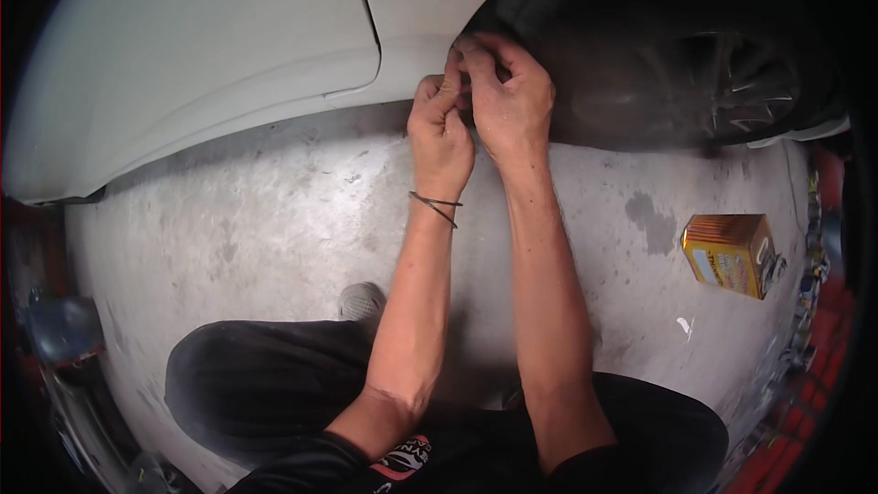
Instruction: Trimming excess material from a car's fender arch using a utility knife.
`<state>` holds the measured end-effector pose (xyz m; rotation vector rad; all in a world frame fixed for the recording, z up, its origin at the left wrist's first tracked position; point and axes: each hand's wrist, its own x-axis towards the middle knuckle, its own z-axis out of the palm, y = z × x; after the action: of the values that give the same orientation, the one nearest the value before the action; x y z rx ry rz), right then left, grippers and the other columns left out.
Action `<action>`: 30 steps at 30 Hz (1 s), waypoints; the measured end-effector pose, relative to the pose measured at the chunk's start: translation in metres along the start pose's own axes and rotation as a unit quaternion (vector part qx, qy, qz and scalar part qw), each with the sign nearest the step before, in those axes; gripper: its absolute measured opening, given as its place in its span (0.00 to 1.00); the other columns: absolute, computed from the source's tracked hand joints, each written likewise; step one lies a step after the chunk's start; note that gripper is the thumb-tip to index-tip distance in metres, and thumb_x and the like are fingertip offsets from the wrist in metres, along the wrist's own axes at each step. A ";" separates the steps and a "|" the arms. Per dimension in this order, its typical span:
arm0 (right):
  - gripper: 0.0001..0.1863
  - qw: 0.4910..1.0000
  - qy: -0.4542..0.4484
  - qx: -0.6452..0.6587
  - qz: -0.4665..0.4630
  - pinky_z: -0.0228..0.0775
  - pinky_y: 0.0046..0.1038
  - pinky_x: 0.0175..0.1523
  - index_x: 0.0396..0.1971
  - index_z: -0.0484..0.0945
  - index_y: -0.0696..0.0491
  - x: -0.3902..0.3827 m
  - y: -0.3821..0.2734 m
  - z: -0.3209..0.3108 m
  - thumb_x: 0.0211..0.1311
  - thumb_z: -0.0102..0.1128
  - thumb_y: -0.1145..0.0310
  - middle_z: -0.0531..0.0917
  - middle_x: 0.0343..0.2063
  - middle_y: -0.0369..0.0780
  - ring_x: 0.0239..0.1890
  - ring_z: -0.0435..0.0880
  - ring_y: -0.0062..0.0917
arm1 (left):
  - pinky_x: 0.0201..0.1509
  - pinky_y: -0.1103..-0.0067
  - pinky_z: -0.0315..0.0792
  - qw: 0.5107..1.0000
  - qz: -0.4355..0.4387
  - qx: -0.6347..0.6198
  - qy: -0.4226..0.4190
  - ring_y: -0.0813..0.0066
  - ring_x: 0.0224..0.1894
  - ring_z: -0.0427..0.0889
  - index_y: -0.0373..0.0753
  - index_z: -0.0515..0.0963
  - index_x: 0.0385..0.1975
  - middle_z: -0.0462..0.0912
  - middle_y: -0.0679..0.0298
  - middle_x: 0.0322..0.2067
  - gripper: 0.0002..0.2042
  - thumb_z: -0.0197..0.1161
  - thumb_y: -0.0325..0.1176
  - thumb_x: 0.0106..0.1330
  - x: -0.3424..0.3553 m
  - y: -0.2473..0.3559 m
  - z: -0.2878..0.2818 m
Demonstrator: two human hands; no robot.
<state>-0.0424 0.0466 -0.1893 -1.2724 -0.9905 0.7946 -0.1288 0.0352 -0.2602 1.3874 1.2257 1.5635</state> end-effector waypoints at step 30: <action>0.15 0.991 0.041 -0.099 0.076 0.85 0.42 0.51 0.46 0.92 0.60 -0.023 0.034 -0.007 0.77 0.69 0.61 0.94 0.34 0.50 0.40 0.96 0.44 | 0.49 0.74 0.80 0.987 -0.146 0.056 0.020 0.68 0.42 0.87 0.32 0.89 0.63 0.87 0.59 0.39 0.17 0.67 0.32 0.80 -0.091 -0.081 -0.004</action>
<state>-0.0432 0.0280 -0.2266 -1.5547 -0.9320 0.7683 -0.1235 -0.0261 -0.3656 1.1843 1.4883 1.3418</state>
